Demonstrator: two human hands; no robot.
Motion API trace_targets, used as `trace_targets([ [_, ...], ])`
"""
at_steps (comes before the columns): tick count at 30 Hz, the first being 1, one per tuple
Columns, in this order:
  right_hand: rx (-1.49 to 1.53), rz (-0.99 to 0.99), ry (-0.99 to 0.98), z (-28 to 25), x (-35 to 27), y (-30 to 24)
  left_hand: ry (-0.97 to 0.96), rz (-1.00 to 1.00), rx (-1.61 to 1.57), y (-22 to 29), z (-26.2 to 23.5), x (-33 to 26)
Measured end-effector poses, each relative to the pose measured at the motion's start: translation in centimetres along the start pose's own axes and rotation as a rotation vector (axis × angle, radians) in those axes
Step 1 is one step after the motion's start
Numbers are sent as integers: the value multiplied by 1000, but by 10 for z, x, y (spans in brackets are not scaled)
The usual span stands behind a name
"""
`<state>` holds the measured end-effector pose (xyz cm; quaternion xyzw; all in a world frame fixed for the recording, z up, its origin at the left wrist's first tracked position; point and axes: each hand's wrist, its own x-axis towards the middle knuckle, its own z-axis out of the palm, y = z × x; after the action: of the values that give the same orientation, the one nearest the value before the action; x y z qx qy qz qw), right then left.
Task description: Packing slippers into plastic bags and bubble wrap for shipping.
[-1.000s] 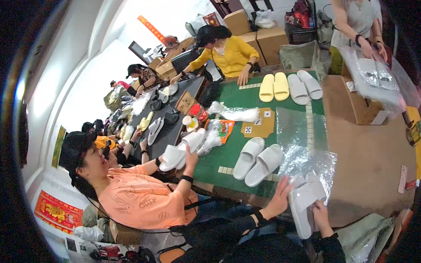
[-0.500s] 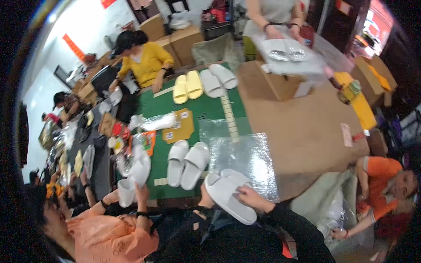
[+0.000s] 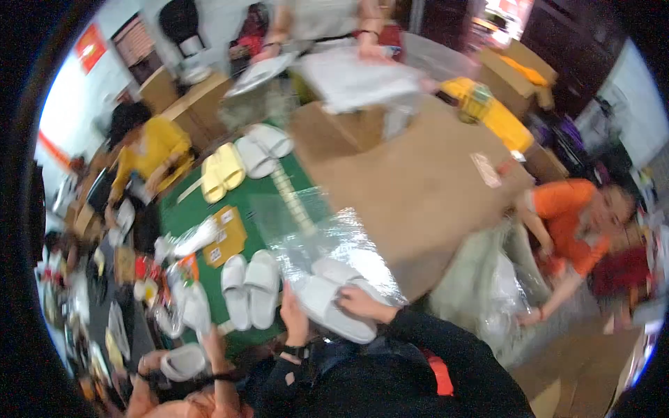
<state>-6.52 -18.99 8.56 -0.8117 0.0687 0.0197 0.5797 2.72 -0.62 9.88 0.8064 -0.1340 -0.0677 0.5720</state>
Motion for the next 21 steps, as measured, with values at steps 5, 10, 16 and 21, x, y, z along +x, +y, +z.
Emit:
trace_targets([
  [5, 138, -15, 185, 11, 17, -28, -86, 132, -14, 6, -20, 4],
  [10, 587, 125, 381, 8, 12, -48, -195, 157, 147, 40, -9, 4],
  [16, 492, 70, 611, 5, 15, -17, -389, 189, 151, 85, 21, -10],
  [21, 284, 67, 651, -13, 36, -27, -717, 37, 136, 33, 3, -7],
])
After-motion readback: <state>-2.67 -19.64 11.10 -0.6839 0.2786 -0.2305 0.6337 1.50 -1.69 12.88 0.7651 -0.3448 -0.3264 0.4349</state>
